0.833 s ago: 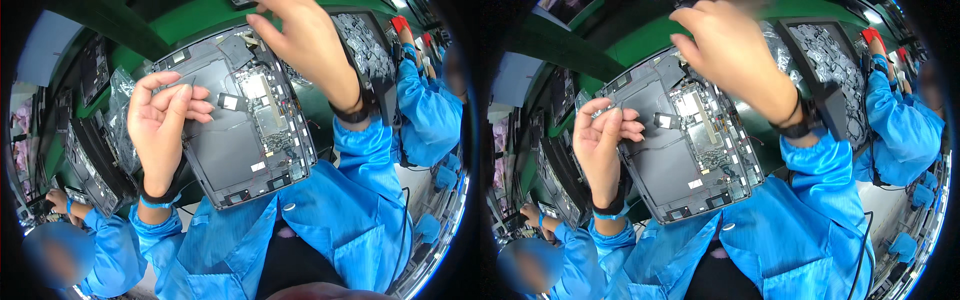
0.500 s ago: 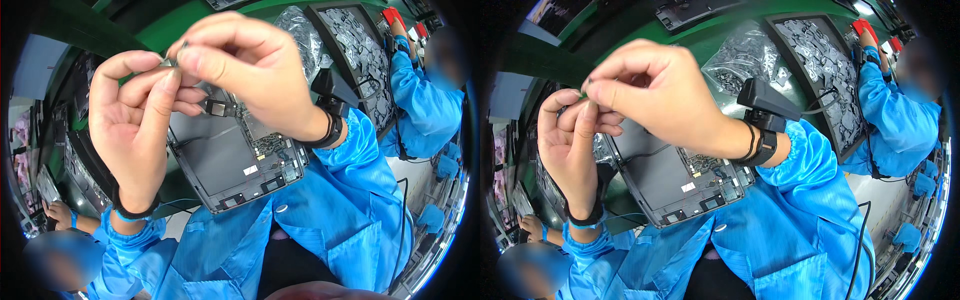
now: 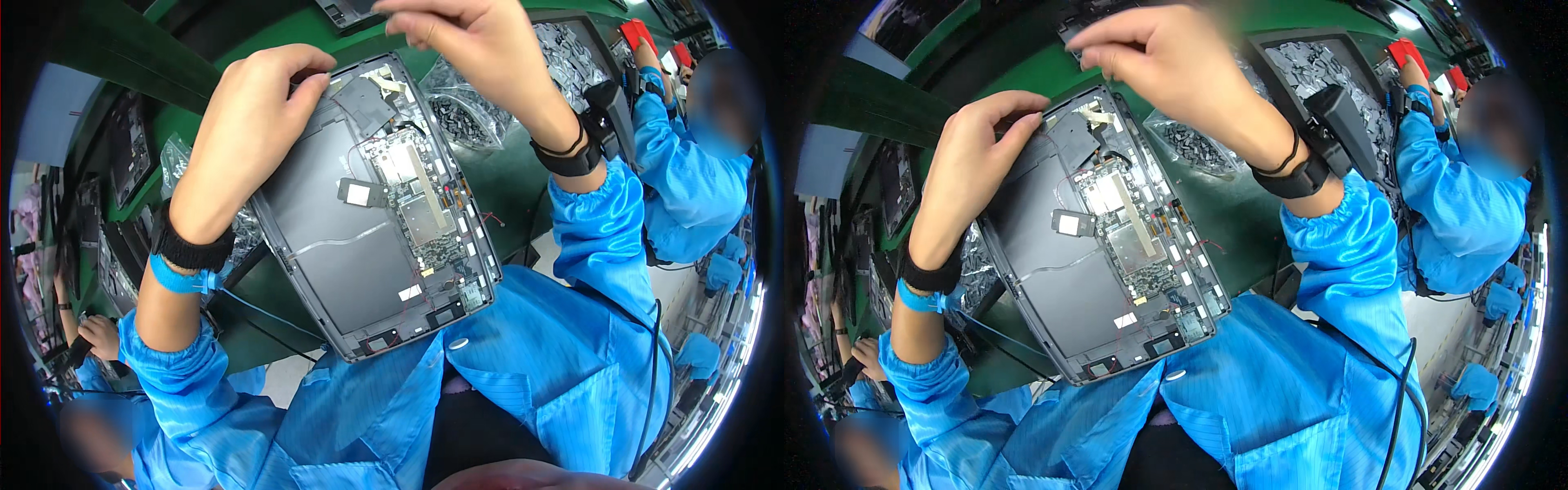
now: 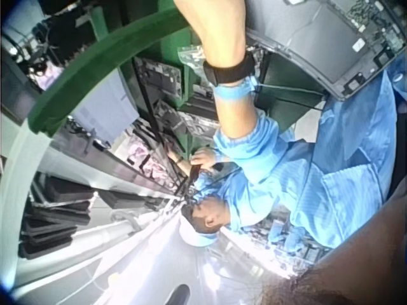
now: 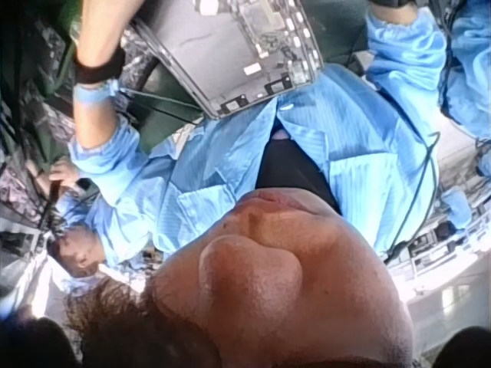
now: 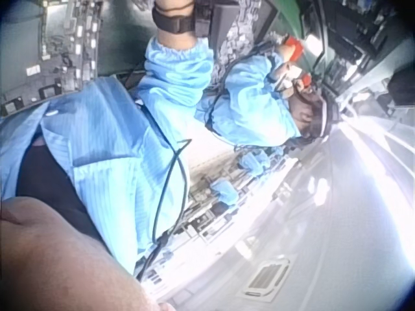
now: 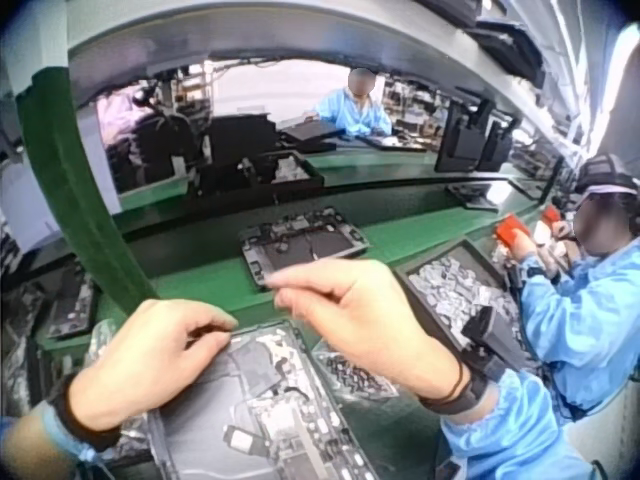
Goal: Assembling internal components and connecting ribbon cables in a tablet computer on an electronics assembly line.
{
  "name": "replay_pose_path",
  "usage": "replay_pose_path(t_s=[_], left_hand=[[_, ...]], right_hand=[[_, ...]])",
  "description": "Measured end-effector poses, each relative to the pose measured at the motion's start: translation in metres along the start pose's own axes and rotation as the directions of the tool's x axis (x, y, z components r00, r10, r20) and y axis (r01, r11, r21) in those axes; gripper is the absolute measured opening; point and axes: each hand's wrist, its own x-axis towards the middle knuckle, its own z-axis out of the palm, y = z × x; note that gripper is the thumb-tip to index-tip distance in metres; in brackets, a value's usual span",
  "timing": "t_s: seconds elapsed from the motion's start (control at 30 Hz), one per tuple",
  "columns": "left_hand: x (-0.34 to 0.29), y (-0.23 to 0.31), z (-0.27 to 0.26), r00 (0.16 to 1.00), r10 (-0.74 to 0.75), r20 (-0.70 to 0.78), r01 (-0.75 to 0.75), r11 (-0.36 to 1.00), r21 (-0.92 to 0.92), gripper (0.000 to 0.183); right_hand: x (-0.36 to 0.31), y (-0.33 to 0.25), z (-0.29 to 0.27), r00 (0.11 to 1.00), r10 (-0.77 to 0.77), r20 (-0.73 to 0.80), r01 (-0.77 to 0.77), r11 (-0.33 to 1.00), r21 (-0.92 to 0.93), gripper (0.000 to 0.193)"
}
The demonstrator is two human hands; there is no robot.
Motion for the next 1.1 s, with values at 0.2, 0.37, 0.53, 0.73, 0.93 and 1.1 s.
replay_pose_path(t_s=[0.2, 0.37, 0.53, 0.73, 0.93, 1.1], left_hand=[[0.006, -0.006, 0.013, 0.997, 0.057, 0.048, -0.057, 0.998, 0.001, 0.023], [0.0, -0.004, 0.022, 0.994, 0.096, -0.045, -0.096, 0.995, 0.022, 0.023], [0.003, 0.001, 0.014, 0.991, 0.135, -0.022, -0.133, 0.988, 0.077, 0.019], [0.011, 0.0, 0.018, 0.986, 0.156, -0.053, -0.146, 0.975, 0.167, 0.012], [0.012, -0.005, 0.024, 0.966, 0.244, -0.088, -0.205, 0.925, 0.319, 0.016], [0.01, -0.01, 0.032, 0.944, 0.295, -0.147, -0.235, 0.915, 0.328, 0.017]], right_hand=[[0.0, -0.025, 0.001, 0.941, -0.109, 0.321, 0.253, 0.855, -0.453, 0.011], [-0.002, 0.0, 0.002, 0.821, -0.352, 0.449, 0.566, 0.597, -0.568, 0.009], [0.005, -0.013, 0.008, 0.759, -0.365, 0.539, 0.647, 0.515, -0.562, 0.008], [0.01, -0.027, 0.014, 0.796, -0.144, 0.588, 0.546, 0.59, -0.595, 0.008], [0.02, -0.025, 0.008, 0.879, -0.109, 0.464, 0.385, 0.736, -0.557, 0.009], [0.03, -0.01, 0.003, 0.815, 0.016, 0.579, 0.277, 0.867, -0.414, 0.014]])
